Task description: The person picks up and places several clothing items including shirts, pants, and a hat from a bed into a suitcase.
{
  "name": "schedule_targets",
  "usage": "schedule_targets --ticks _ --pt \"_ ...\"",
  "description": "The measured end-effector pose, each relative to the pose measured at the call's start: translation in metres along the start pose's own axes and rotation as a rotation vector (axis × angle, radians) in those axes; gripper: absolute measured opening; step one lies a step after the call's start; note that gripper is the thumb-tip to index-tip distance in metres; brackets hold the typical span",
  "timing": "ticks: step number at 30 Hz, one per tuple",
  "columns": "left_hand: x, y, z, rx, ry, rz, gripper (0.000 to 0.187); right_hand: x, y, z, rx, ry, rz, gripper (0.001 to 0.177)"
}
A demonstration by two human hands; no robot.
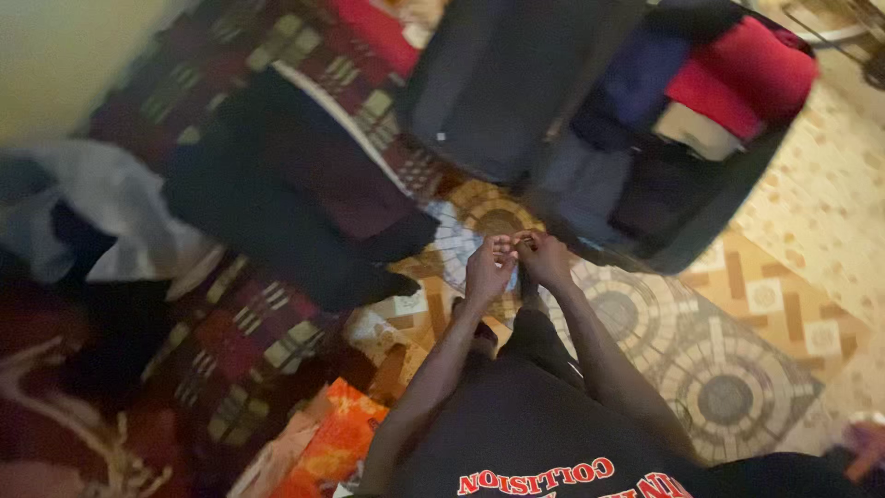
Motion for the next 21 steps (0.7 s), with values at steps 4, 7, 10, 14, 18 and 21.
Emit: schedule_targets --ticks 4,7,10,14,18,21 --pt "0.048 -0.062 -0.017 -0.064 -0.098 -0.044 0.031 0.091 0.032 -0.008 0.212 0.054 -0.082 0.028" --pt "0.064 -0.113 -0.039 -0.08 -0.152 0.028 0.035 0.15 0.054 -0.015 0.211 -0.125 -0.225 0.028" --pt "0.068 -0.169 -0.069 -0.117 -0.091 -0.01 0.035 0.202 0.081 -0.04 0.248 -0.1 -0.185 0.028" --pt "0.056 -0.24 -0.113 -0.159 0.01 -0.038 0.039 0.271 0.107 -0.083 0.299 -0.063 -0.059 0.031" --pt "0.041 -0.302 -0.152 -0.153 0.025 -0.119 0.037 0.328 0.137 -0.134 0.222 -0.26 0.023 0.051" --pt "0.036 -0.328 -0.177 -0.15 0.054 -0.027 0.036 0.34 0.173 -0.174 0.343 -0.067 0.125 0.071"
Point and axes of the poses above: each hand's wrist, its own z-axis away from the middle knuckle, its own y-axis out of the back of the hand, x = y × z, the point moved 4 cm from there along -z, towards the middle knuckle, and after that the axes turned 3 degrees about y, right-handed, at the moved point
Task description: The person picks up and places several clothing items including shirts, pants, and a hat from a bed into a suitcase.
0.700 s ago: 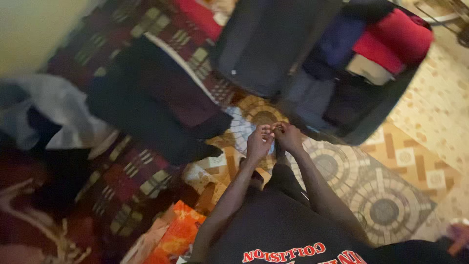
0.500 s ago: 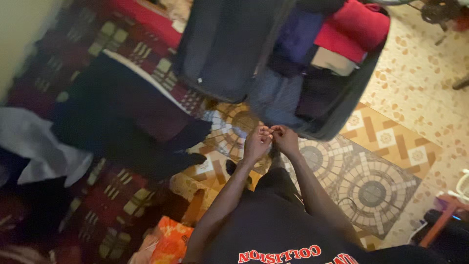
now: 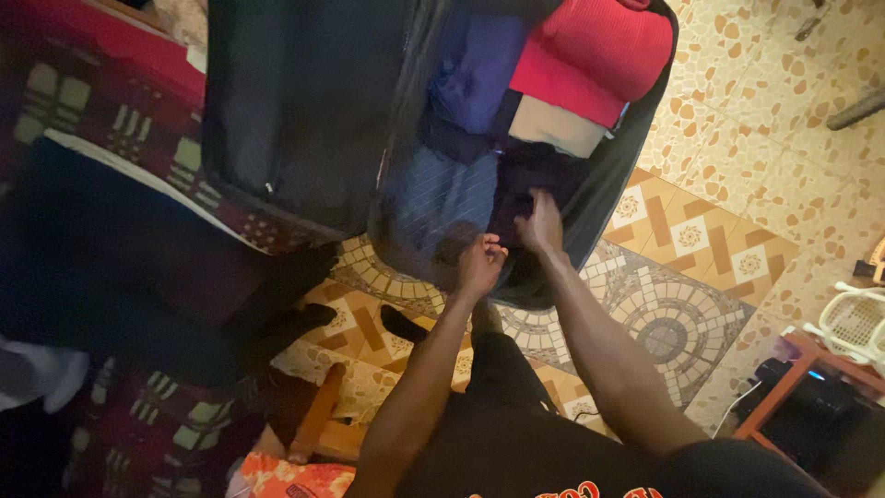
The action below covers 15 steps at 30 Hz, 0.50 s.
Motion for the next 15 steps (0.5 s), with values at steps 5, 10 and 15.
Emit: schedule_targets --ticks 5,10,15 --pt "0.006 -0.01 -0.027 0.023 0.002 0.024 0.035 0.016 0.01 -0.068 0.012 0.107 0.277 0.099" --pt "0.013 -0.003 -0.035 -0.011 0.057 -0.047 0.038 0.02 0.015 -0.069 -0.195 0.212 0.515 0.06" --pt "0.054 0.017 -0.018 0.044 0.026 -0.05 0.051 -0.043 0.063 -0.025 -0.17 0.339 0.355 0.064"
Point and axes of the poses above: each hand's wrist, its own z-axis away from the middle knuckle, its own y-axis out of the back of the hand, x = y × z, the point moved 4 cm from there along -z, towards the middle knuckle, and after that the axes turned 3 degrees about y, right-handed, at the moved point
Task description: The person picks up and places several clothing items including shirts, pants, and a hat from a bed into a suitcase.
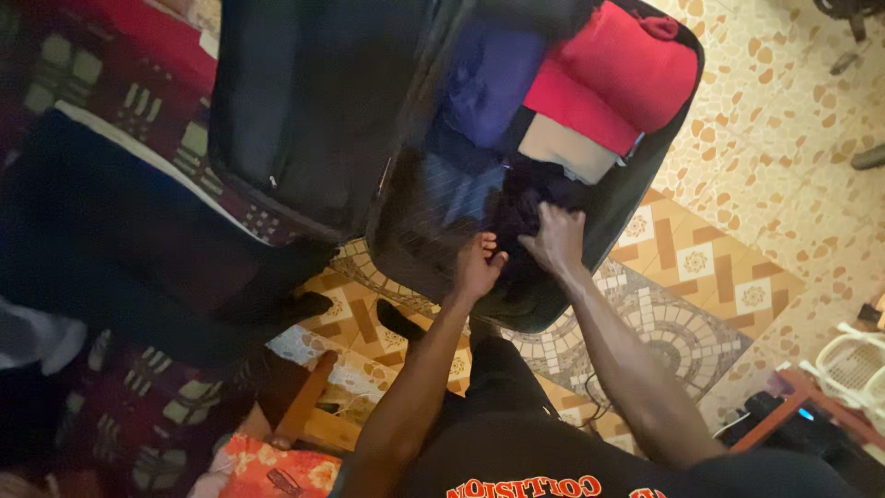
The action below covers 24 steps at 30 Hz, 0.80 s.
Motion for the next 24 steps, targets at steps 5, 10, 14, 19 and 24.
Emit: schedule_targets --ticks 5,10,14,19,24 --pt "0.092 0.037 0.05 0.015 -0.198 -0.05 0.111 -0.041 0.047 0.028 -0.031 -0.409 -0.592 0.079" --pt "0.127 0.071 0.089 0.048 -0.267 -0.045 0.129 -0.087 0.076 0.035 -0.049 -0.392 -1.326 0.063" --pt "0.088 0.108 0.086 0.071 -0.17 0.265 0.103 -0.093 0.094 0.034 -0.146 -0.358 -1.438 0.058" --pt "0.023 0.161 0.096 0.018 0.123 0.985 0.076 -0.084 0.148 0.012 -0.237 -0.139 -0.864 0.062" --pt "0.077 0.221 0.144 0.047 -0.074 0.793 0.071 -0.161 0.204 -0.006 -0.06 0.423 -0.315 0.089"
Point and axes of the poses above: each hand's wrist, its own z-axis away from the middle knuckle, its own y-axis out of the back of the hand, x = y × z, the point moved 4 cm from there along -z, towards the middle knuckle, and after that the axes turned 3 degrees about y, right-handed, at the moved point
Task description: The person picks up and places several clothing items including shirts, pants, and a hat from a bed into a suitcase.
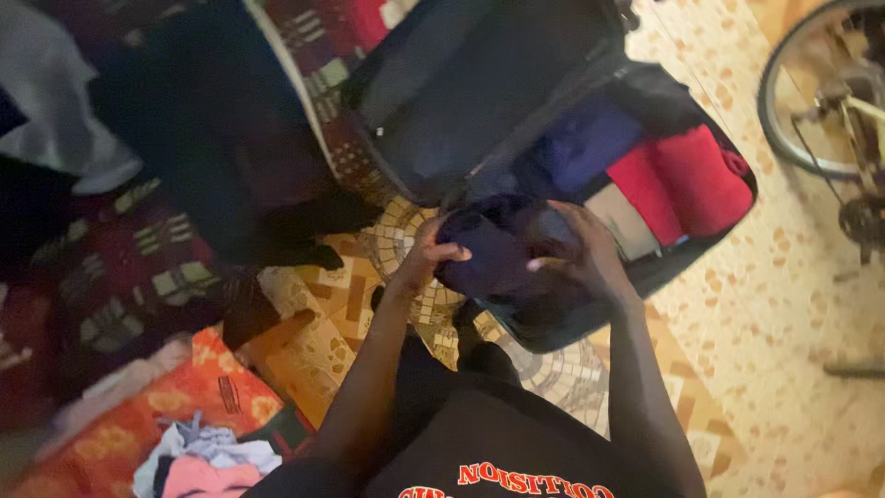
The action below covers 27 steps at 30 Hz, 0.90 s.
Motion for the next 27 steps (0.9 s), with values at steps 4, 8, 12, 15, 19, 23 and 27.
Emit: schedule_targets --ticks 4,8,12,15,19,23,27 --pt "0.07 -0.018 0.049 -0.185 -0.207 -0.02 0.082 -0.066 -0.036 -0.019 -0.329 0.174 -0.715 0.086" --pt "0.086 0.034 0.089 0.223 -0.497 -0.026 0.078 -0.128 -0.054 -0.031 -0.247 0.048 -0.891 0.068" --pt "0.044 0.065 0.118 0.088 -0.472 -0.153 0.075 -0.2 -0.061 -0.046 -0.312 0.025 -0.911 0.064" --pt "0.029 0.081 0.117 0.231 -0.538 -0.225 0.073 -0.241 -0.069 -0.058 -0.397 0.342 -0.806 0.075" --pt "0.041 0.123 0.113 0.37 -0.562 -0.069 0.067 -0.178 -0.156 -0.09 -0.597 0.303 -0.972 0.091" --pt "0.055 0.179 0.099 0.371 -0.546 0.242 0.058 -0.062 -0.318 -0.082 -1.048 0.018 -0.746 0.086" --pt "0.084 0.264 0.079 0.466 -0.531 0.503 0.061 -0.064 -0.409 -0.078 -1.561 -0.186 0.106 0.084"
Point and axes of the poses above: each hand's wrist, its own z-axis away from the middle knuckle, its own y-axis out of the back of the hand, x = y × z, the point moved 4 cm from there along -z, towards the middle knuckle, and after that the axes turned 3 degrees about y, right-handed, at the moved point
